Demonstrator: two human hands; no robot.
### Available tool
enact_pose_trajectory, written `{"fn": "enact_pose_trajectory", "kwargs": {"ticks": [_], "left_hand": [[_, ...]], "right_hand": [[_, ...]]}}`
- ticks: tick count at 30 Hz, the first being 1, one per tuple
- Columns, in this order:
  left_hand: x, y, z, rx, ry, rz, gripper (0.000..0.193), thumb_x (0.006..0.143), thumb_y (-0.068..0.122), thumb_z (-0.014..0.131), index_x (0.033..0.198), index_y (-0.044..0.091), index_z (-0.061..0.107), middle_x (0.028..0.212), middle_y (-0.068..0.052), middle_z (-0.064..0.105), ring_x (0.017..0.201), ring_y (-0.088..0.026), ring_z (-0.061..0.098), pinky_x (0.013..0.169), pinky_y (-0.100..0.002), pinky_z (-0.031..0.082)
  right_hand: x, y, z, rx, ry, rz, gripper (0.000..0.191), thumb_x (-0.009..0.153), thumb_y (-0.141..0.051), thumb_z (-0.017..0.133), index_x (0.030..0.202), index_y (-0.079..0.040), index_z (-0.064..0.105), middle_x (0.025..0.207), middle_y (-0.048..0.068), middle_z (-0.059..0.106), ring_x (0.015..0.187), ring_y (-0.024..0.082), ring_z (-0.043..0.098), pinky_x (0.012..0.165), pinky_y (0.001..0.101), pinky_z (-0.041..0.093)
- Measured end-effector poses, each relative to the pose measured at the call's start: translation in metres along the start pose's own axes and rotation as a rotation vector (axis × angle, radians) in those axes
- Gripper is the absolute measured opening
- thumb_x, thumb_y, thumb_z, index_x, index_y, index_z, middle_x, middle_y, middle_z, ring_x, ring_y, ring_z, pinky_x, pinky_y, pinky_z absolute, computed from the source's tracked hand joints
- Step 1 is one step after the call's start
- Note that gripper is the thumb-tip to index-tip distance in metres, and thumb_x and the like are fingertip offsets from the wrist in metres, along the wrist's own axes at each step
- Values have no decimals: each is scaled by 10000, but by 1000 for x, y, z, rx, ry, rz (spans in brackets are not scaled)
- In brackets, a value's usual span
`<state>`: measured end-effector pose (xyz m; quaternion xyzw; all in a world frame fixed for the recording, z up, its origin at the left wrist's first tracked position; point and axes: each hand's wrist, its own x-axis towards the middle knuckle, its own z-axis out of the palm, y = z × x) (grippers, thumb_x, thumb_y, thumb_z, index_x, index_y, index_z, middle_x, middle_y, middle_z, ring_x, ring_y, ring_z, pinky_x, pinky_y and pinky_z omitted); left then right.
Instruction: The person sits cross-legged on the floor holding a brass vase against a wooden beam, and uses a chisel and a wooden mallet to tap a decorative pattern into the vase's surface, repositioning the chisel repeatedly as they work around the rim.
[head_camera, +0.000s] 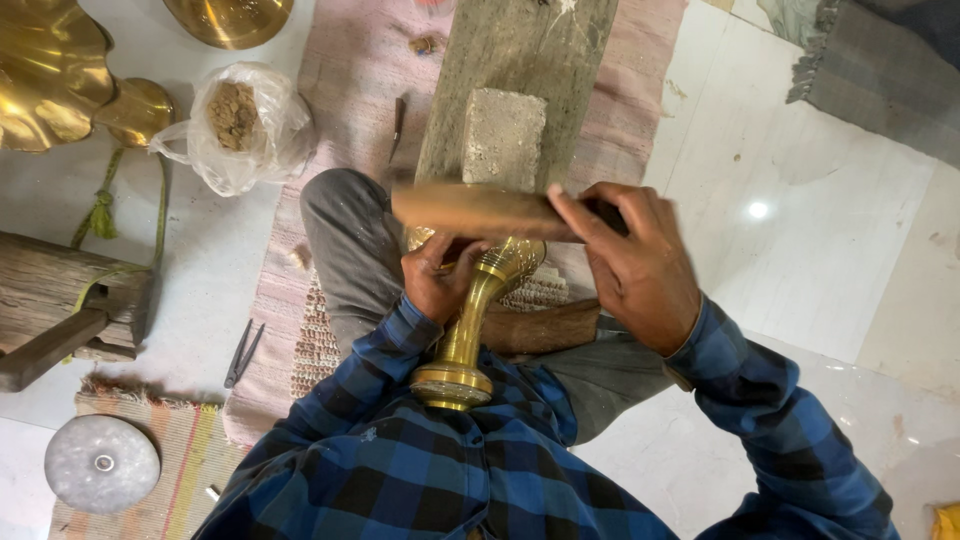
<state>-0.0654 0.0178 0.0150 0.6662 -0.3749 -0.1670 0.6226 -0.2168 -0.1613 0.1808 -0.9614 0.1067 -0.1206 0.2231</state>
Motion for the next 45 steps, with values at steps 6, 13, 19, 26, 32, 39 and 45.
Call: {"fn": "enact_pose_trajectory", "kwargs": {"ticks": [6,13,19,26,32,39,45], "left_hand": [[-2,9,3,-1,41,-21,252,941,-29,742,1172,-28,643,989,-139,780,948,-188,792,834,-298,664],[-2,7,2,-17,28,-44,211,959,-33,755,1136,-6,644,997,-145,786,952,-202,806,829,-301,668],[-3,4,1,-46,38,-3,294,953,-42,716,1232,-25,622,1115,-190,755,1007,-242,783,845,-326,658],[-4,2,3,16,32,-2,283,960,-30,741,1226,18,657,1023,-147,786,973,-208,802,857,-311,671],[-5,6,6,-15,75,-27,333,952,-16,742,1267,-24,632,998,-145,777,961,-202,790,833,-306,660],[-6,6,7,-25,99,-22,284,944,-37,729,1211,-43,635,1027,-152,774,974,-201,788,843,-310,660],[-4,7,8,27,66,-46,226,936,-39,762,1144,-15,675,996,-130,790,947,-180,797,842,-302,663]], "right_hand": [[-6,-3,-7,-430,20,-16,637,947,57,592,1502,-254,609,1251,111,600,1131,286,562,1015,471,385],[-4,-13,-7,-499,-40,-7,665,894,44,638,1497,-237,615,1234,113,606,1063,283,570,949,472,424],[-2,-14,-11,-224,9,47,650,949,36,625,1543,-220,560,1270,130,590,1111,305,555,974,454,439],[0,-3,3,-462,-52,-51,632,945,12,627,1518,-252,594,1258,113,604,1095,278,565,979,461,402],[-3,-1,0,-283,-11,21,593,1022,0,599,1572,-218,562,1265,121,584,1125,280,560,1034,458,412],[-2,-8,-4,29,60,6,567,1046,-43,604,1588,-174,499,1288,153,540,1165,280,531,1039,421,464],[0,-4,0,-373,51,-66,516,1020,-40,599,1498,-234,606,1193,122,612,1059,268,577,988,458,424]]}}
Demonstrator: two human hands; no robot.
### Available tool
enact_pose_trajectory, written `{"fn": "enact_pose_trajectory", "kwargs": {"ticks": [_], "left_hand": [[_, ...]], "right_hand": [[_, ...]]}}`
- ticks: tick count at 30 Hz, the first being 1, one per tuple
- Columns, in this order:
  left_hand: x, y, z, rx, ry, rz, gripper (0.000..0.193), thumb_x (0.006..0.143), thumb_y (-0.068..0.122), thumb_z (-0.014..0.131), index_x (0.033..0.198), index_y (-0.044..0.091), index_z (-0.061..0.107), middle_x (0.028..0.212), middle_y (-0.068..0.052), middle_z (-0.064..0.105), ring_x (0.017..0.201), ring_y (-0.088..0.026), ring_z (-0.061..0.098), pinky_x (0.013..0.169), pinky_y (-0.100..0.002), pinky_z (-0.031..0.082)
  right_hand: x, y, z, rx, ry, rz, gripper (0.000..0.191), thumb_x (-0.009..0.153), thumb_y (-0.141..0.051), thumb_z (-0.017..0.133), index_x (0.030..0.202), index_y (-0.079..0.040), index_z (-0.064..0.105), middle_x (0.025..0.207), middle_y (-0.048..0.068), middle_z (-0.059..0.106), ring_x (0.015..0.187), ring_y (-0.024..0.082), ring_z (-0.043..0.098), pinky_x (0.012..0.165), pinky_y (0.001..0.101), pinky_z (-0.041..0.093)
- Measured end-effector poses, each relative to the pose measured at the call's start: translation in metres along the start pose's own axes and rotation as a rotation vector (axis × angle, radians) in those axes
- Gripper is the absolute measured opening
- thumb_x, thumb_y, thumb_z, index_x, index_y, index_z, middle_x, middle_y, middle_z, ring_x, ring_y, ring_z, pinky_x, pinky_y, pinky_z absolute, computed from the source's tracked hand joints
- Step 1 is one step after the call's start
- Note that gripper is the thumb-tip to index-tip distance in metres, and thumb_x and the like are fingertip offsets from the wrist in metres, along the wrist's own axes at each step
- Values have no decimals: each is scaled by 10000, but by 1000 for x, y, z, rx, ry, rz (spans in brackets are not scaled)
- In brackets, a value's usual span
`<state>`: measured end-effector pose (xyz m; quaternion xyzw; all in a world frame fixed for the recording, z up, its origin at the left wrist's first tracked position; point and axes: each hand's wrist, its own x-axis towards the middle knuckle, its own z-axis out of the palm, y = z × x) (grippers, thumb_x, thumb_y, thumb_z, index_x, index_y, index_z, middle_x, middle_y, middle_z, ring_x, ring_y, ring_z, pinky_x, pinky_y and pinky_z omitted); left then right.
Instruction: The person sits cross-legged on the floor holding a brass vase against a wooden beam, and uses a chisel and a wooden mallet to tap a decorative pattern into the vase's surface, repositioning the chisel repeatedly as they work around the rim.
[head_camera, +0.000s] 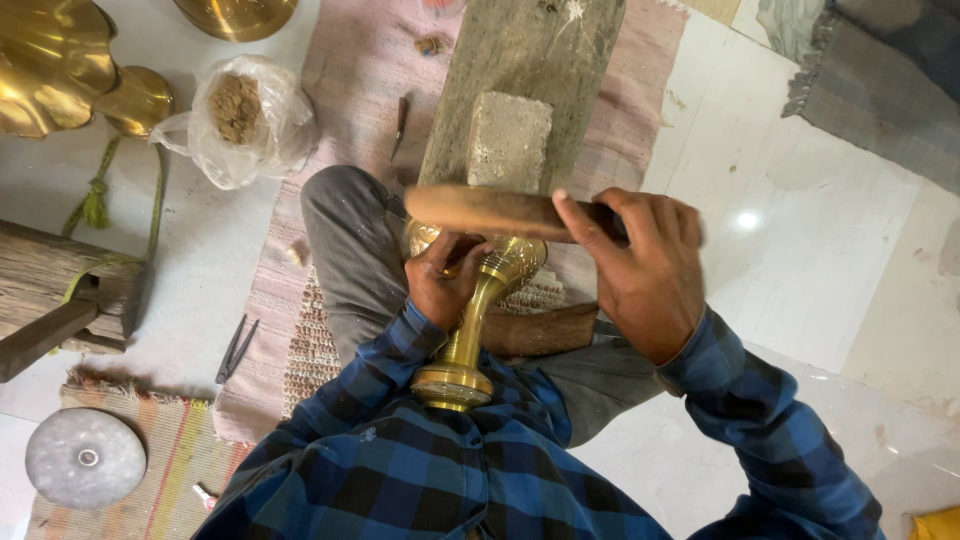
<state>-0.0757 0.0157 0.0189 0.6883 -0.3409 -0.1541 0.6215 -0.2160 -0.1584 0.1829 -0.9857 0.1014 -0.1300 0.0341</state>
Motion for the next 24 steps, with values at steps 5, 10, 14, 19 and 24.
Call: {"fn": "enact_pose_trajectory", "kwargs": {"ticks": [5,10,14,19,24], "left_hand": [[0,2,0,-68,30,8,245,949,-43,726,1180,-41,645,1006,-142,773,978,-200,791,849,-301,652],[0,0,-1,-61,6,-6,292,955,-40,721,1233,-54,631,975,-142,771,900,-188,782,777,-285,640],[-2,-2,0,-43,17,30,274,961,-41,725,1219,-42,632,1000,-151,770,928,-197,789,779,-287,651],[-4,-2,0,-76,35,36,253,966,-40,724,1204,-41,638,1047,-162,766,966,-209,785,837,-297,658],[-5,-2,0,-112,31,-2,254,944,-43,725,1190,-58,664,1066,-169,767,996,-212,771,870,-312,640]], "right_hand": [[-1,-5,-2,-223,-33,-32,535,994,-31,638,1489,-229,608,1197,107,625,1037,270,584,954,466,431],[2,-5,-7,155,3,58,560,1024,-4,623,1553,-174,555,1221,147,595,1076,290,570,973,463,451],[6,-5,-8,-156,-37,-34,576,955,-18,666,1489,-222,602,1213,112,616,1053,275,579,949,473,453],[5,-8,-9,114,1,45,537,1016,-46,626,1528,-202,574,1262,124,596,1118,286,559,990,448,458],[6,-8,-7,7,27,-10,520,1015,-15,647,1483,-243,625,1208,100,622,1080,261,577,969,476,436]]}}
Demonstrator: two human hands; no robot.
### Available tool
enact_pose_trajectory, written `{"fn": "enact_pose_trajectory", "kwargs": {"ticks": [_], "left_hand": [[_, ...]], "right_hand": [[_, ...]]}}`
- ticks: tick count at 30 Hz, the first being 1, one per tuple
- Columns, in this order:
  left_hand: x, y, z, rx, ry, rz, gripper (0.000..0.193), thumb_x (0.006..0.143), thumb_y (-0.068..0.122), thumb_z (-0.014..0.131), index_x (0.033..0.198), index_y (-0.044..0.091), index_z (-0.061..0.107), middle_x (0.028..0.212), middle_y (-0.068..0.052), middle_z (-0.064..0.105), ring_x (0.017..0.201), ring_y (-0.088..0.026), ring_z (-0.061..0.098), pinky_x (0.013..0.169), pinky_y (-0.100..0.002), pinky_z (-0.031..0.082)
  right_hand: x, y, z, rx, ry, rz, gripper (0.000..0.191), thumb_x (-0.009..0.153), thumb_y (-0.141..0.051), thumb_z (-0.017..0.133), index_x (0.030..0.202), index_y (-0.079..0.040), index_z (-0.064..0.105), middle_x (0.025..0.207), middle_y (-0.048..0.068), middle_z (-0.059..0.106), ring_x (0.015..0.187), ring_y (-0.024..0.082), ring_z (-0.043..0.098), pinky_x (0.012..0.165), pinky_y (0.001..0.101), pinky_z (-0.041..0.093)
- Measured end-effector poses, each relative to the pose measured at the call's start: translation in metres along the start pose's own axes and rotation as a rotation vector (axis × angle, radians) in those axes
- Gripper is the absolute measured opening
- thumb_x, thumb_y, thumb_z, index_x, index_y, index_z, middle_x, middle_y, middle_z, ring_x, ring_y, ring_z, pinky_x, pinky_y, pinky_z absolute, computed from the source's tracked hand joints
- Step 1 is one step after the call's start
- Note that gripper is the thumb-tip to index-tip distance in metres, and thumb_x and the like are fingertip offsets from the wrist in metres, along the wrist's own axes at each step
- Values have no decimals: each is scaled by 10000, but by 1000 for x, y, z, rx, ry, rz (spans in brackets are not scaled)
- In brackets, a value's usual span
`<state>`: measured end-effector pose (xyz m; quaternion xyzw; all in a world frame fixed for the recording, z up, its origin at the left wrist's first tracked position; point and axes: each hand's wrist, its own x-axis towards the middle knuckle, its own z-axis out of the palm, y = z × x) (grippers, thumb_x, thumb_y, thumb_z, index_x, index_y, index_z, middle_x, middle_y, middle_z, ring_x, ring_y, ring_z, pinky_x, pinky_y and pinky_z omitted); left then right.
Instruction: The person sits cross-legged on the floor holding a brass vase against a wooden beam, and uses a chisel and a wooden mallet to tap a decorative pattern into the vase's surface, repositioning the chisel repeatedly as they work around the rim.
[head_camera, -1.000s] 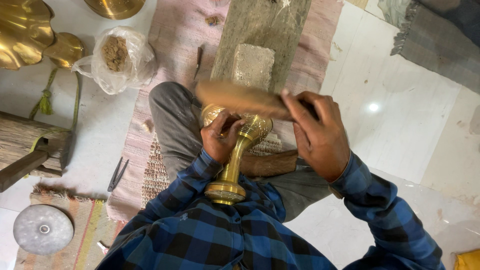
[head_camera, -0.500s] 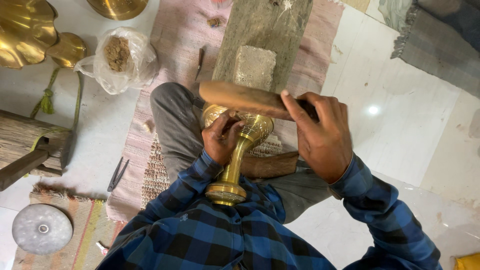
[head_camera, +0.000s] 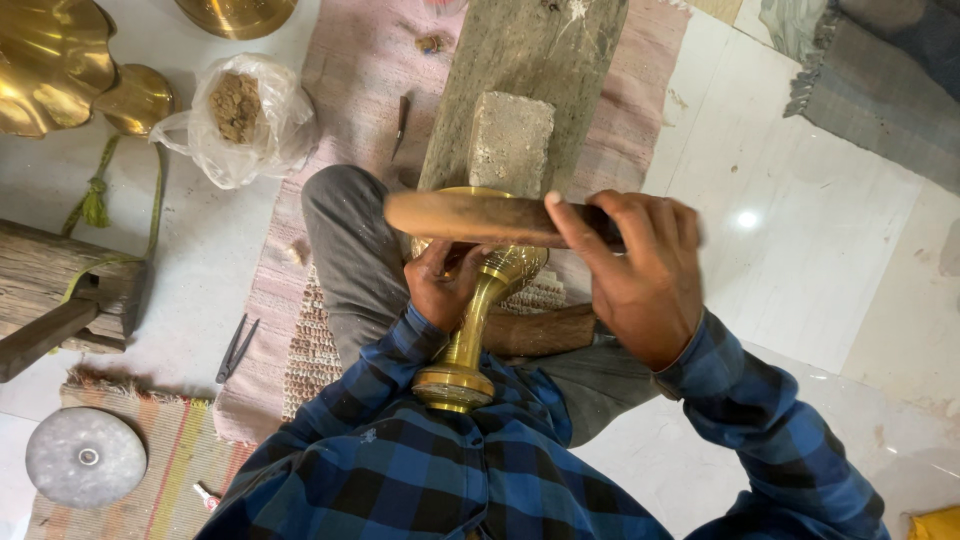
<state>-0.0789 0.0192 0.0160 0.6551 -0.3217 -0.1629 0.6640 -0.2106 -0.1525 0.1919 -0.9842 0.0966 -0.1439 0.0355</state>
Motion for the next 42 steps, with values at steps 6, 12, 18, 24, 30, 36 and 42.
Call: {"fn": "enact_pose_trajectory", "kwargs": {"ticks": [6,12,18,24,30,36,42], "left_hand": [[0,0,0,1,12,-35,182,955,-62,735,1123,-59,666,1019,-148,781,971,-195,786,857,-300,650],[-1,1,0,-52,18,-11,203,962,-81,676,1164,-80,649,1054,-173,766,1004,-224,773,878,-307,650],[0,2,1,24,22,44,189,973,-61,687,1160,-61,658,1052,-163,766,984,-206,781,864,-300,661],[-3,3,2,36,43,-5,192,950,-35,738,1131,-48,674,1012,-143,780,947,-175,780,831,-289,645],[-4,-1,4,-15,79,-55,208,956,-52,737,1147,-47,653,990,-140,783,946,-177,781,820,-285,638],[-7,-6,2,-26,47,15,232,972,-85,685,1198,-50,645,1052,-160,768,989,-197,780,842,-294,638],[-9,-10,4,24,74,-13,182,943,-70,722,1120,-37,693,986,-146,773,921,-181,783,807,-291,644]], "right_hand": [[-1,-1,-10,-239,44,-107,536,958,-6,666,1455,-202,621,1165,89,619,1057,272,582,925,481,427],[1,-3,-1,193,-1,24,600,959,69,663,1518,-134,584,1217,136,584,1099,292,569,986,435,462],[1,1,2,294,-25,68,559,1035,5,616,1563,-169,562,1263,140,566,1135,280,541,1006,429,452],[-1,-2,-7,-107,-42,-43,514,997,-27,649,1461,-248,660,1192,96,628,1088,262,582,951,473,396],[-2,-6,-3,-352,-44,-116,470,1000,-114,654,1455,-230,652,1200,106,639,1056,277,609,954,479,421],[0,-3,-4,-144,-55,-72,521,1021,-34,662,1510,-211,630,1189,131,639,1039,279,589,954,468,423],[-2,-6,-3,115,-21,3,547,1043,1,586,1550,-203,584,1209,129,614,1116,288,581,1037,470,446]]}}
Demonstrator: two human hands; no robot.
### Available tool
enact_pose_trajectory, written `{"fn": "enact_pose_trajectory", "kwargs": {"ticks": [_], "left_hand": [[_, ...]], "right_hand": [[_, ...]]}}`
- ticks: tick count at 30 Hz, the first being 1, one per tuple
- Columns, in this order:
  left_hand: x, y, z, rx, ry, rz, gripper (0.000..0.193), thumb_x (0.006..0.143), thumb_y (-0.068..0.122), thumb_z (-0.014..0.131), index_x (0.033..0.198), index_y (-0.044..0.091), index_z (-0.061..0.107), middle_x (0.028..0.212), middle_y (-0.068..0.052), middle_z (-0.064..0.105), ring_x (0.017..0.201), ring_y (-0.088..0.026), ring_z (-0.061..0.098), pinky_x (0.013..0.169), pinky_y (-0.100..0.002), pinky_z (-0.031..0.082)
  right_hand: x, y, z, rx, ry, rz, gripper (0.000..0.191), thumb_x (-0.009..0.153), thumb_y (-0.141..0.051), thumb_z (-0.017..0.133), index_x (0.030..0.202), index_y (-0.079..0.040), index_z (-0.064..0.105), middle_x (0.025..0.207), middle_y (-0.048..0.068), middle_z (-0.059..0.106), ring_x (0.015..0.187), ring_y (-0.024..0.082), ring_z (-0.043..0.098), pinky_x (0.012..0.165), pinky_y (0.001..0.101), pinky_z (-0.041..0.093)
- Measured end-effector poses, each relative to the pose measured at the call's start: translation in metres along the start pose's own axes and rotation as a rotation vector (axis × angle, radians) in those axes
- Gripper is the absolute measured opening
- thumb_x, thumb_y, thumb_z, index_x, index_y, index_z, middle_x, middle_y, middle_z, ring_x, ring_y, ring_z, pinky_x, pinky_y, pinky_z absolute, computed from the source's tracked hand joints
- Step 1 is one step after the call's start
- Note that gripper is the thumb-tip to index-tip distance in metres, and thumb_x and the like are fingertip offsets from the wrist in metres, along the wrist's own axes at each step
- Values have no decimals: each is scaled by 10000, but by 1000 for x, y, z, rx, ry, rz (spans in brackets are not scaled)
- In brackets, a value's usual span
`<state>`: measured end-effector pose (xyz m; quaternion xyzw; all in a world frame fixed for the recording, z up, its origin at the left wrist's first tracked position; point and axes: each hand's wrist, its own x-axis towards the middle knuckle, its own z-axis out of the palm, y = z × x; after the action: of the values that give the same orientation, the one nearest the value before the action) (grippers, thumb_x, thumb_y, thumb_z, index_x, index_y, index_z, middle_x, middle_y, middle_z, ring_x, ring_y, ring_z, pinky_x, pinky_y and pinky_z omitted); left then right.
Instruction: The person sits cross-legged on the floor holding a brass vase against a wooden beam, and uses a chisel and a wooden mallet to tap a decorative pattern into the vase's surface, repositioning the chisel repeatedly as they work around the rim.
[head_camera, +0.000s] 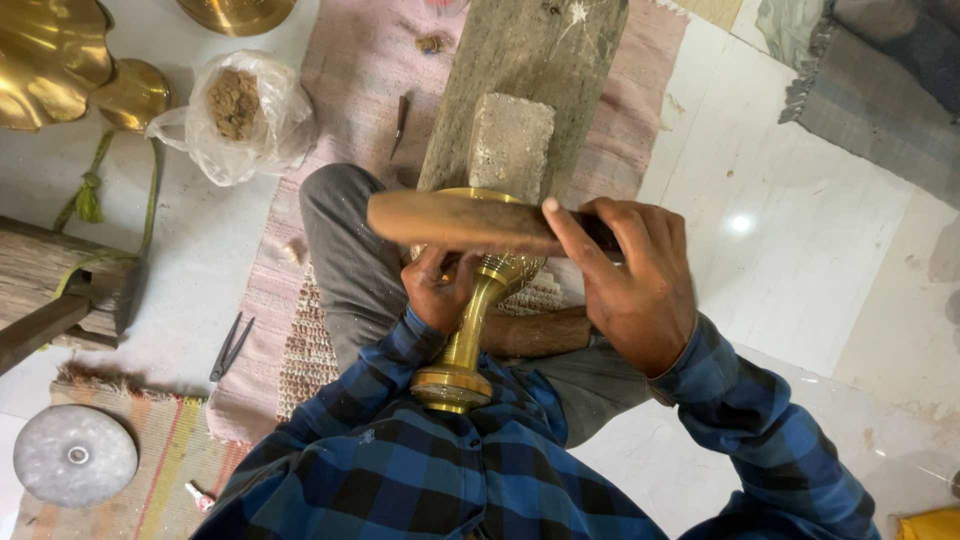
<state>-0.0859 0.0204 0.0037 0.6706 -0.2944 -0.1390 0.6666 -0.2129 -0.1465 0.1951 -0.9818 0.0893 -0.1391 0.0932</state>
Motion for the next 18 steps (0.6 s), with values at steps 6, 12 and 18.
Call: {"fn": "enact_pose_trajectory", "kwargs": {"ticks": [6,12,18], "left_hand": [[1,-3,-2,131,11,91,245,915,-51,751,1148,-36,675,986,-166,770,913,-182,773,801,-289,627],[2,5,0,8,18,17,284,949,-55,737,1217,-63,643,983,-145,778,928,-190,786,800,-282,645],[0,2,-1,-53,-15,30,184,984,-56,711,1161,-50,660,1048,-155,771,1000,-202,776,860,-304,652]], "right_hand": [[-2,2,5,-67,-20,-18,461,1093,-54,589,1520,-223,629,1218,112,619,1100,253,587,1012,476,434],[-4,-4,0,-549,-33,-77,420,1055,-150,646,1463,-245,676,1229,87,655,1054,242,591,968,463,423],[-1,-8,-9,-592,-38,-150,396,1044,-168,659,1429,-249,693,1187,70,646,1042,234,594,956,456,427]]}}
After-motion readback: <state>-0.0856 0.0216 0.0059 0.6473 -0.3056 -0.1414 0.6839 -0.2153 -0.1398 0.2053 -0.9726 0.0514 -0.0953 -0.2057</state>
